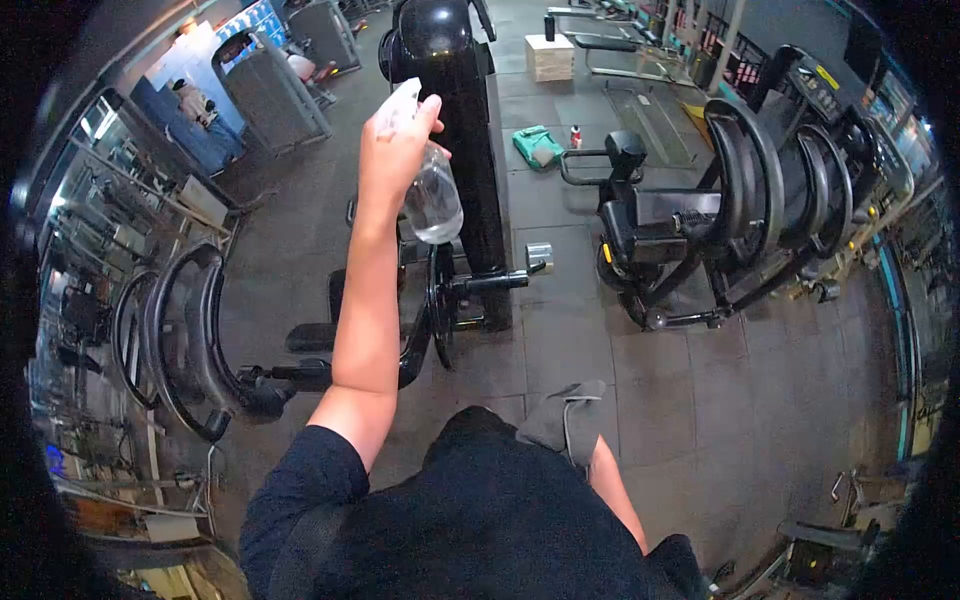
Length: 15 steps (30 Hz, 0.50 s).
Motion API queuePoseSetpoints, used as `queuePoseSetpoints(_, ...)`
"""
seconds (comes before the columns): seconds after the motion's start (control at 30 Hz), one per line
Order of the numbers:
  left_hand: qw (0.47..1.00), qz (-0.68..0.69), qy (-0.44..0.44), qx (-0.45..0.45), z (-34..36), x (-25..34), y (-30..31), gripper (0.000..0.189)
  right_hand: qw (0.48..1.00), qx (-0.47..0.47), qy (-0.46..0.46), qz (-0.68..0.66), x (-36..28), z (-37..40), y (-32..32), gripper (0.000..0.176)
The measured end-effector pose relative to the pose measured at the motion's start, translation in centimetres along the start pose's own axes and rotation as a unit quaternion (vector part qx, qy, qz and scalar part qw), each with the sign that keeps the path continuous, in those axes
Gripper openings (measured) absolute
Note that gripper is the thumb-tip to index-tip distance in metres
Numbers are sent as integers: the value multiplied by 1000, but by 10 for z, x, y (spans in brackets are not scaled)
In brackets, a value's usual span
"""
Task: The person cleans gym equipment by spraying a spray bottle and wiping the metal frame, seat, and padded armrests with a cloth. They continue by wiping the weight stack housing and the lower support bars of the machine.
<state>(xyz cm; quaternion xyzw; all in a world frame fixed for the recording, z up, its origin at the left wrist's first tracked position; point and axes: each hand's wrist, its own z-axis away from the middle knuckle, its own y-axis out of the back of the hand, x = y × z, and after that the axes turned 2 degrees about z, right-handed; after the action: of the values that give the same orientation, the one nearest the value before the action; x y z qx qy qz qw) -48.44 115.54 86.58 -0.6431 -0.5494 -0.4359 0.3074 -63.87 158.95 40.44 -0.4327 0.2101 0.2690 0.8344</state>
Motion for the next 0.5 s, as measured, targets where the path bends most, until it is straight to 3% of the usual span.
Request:
queuePoseSetpoints(0.07, 997, -37, -62, 21, -28, -15, -5, 55, 1000, -5, 5, -13, -11, -5, 2, 51)
queuePoseSetpoints(0.13, 994, -81, -67, 40, -45, -17, -8, 52, 1000, -8, 12, -25, -18, -9, 3, 51)
queuePoseSetpoints(0.5, 978, -176, -34, 106, -84, -41, -13, 43, 994, -46, 57, -87, -45, -33, -11, 50)
